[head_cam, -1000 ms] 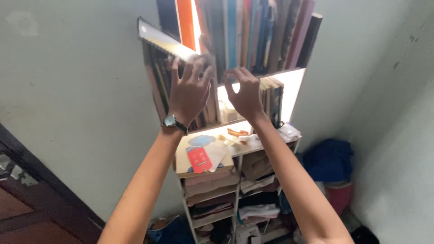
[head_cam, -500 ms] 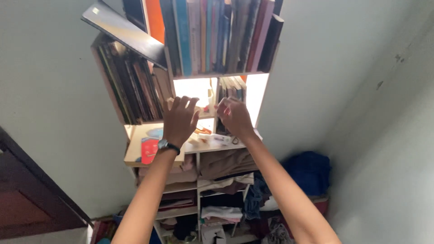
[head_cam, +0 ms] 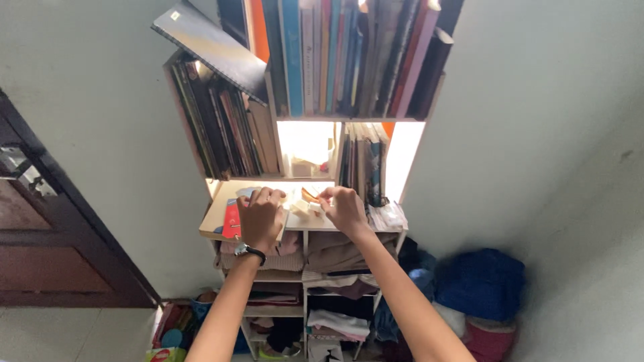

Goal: The recorder packs various items, including snacks, a container, and notebooks, into a box and organizes a bookshelf.

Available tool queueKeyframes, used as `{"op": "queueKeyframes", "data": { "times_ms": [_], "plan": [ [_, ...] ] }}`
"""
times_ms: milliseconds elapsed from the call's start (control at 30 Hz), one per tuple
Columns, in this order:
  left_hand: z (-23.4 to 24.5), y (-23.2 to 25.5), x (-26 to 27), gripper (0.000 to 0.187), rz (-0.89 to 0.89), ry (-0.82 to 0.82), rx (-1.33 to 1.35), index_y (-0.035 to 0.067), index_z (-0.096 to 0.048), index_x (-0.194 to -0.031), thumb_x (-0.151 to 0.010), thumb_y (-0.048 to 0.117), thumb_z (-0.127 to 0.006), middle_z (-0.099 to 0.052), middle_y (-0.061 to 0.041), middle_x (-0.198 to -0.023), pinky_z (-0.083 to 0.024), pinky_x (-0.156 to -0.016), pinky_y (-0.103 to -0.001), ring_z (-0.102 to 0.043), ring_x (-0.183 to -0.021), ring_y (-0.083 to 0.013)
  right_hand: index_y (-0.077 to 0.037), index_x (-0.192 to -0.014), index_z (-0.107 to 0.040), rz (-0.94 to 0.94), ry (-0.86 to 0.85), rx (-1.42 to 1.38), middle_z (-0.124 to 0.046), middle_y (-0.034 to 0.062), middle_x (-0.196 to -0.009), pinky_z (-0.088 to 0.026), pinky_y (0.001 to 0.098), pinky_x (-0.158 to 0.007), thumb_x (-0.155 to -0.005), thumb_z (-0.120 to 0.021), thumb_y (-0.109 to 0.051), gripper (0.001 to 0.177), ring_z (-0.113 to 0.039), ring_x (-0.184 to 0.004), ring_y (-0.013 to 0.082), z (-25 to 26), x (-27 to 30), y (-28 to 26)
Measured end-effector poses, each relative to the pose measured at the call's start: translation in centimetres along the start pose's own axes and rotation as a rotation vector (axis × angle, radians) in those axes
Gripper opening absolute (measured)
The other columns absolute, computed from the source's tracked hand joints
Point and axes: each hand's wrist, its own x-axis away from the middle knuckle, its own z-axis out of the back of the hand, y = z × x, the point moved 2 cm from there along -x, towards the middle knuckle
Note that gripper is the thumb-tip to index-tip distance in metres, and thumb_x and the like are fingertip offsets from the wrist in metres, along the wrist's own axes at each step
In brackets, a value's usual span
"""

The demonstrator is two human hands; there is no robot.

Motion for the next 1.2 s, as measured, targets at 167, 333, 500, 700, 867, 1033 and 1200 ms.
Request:
{"op": "queueKeyframes", "data": {
  "times_ms": [167,333,500,700,867,1033,1200],
  "plan": [
    [-3.4,-2.9,-0.4,0.033,0.023,-0.001,0.057,0.023,-0.070,-0.112,-0.080,0.023,-0.077,-0.066,0.001,-0.108,-0.041,-0.094,-0.053,-0.063,-0.106,-0.0198,-0.017,-0.107,-0.079,-0.177,-0.126,0.049,-0.078,0.0147,-0.103,-0.059,0.0407,-0.083,-0.089,-0.068,-0.026,0.023,-0.076,-0.093,0.0289,-3.9,-1.6,0.3],
    [-4.0,-4.8,-1.4,0.039,0.057,-0.086,0.099,0.023,-0.069,-0.117,-0.079,0.021,-0.079,-0.064,0.002,-0.114,-0.042,-0.096,-0.051,-0.062,-0.110,-0.0202,-0.017,-0.108,-0.078,-0.199,-0.190,0.154,-0.074,0.0151,-0.114,-0.057,0.0475,-0.087,-0.091,-0.063,-0.029,0.026,-0.070,-0.106,0.0339,-8.0,-3.7,1.9],
    [-4.5,-6.0,-2.0,0.039,0.051,-0.108,0.111,0.022,-0.069,-0.116,-0.079,0.021,-0.079,-0.063,0.002,-0.116,-0.041,-0.095,-0.054,-0.062,-0.111,-0.0211,-0.022,-0.106,-0.079,-0.407,-0.380,0.273,-0.074,0.0173,-0.109,-0.056,0.0474,-0.092,-0.093,-0.063,-0.037,0.026,-0.071,-0.105,0.0343,-8.7,-4.6,1.3],
    [-4.8,-6.8,-2.5,0.035,-0.001,-0.110,0.139,0.021,-0.069,-0.116,-0.082,0.021,-0.078,-0.063,0.000,-0.116,-0.040,-0.098,-0.051,-0.061,-0.112,-0.0212,-0.014,-0.100,-0.079,-0.335,-0.339,0.343,-0.076,0.0191,-0.100,-0.058,0.0483,-0.088,-0.090,-0.063,-0.026,0.022,-0.073,-0.097,0.0365,-11.2,-5.6,3.7],
    [-3.6,-5.8,-3.6,0.035,-0.088,-0.098,0.234,0.019,-0.068,-0.117,-0.083,0.018,-0.075,-0.063,-0.001,-0.116,-0.038,-0.096,-0.048,-0.060,-0.113,-0.0206,-0.014,-0.091,-0.078,-0.165,-0.156,0.241,-0.076,0.0162,-0.090,-0.058,0.0493,-0.078,-0.088,-0.064,-0.018,0.014,-0.072,-0.088,0.0377,-8.9,-5.5,1.9],
    [-2.7,-4.0,-4.7,0.032,-0.152,-0.075,0.347,0.017,-0.067,-0.118,-0.087,0.016,-0.073,-0.064,-0.001,-0.115,-0.038,-0.095,-0.045,-0.060,-0.114,-0.0202,-0.012,-0.090,-0.074,-0.066,0.022,0.096,-0.075,0.0134,-0.085,-0.059,0.0449,-0.072,-0.084,-0.073,-0.014,0.006,-0.075,-0.082,0.0319,-5.3,-5.3,0.0],
    [-3.3,-2.0,-5.0,0.036,-0.186,-0.055,0.285,0.017,-0.066,-0.122,-0.086,0.020,-0.074,-0.064,-0.002,-0.116,-0.042,-0.092,-0.044,-0.062,-0.113,-0.0214,-0.007,-0.085,-0.067,0.136,0.107,0.055,-0.071,0.0099,-0.077,-0.060,0.0381,-0.065,-0.081,-0.069,-0.003,0.006,-0.071,-0.074,0.0248,-3.8,-4.8,0.9]
  ]
}}
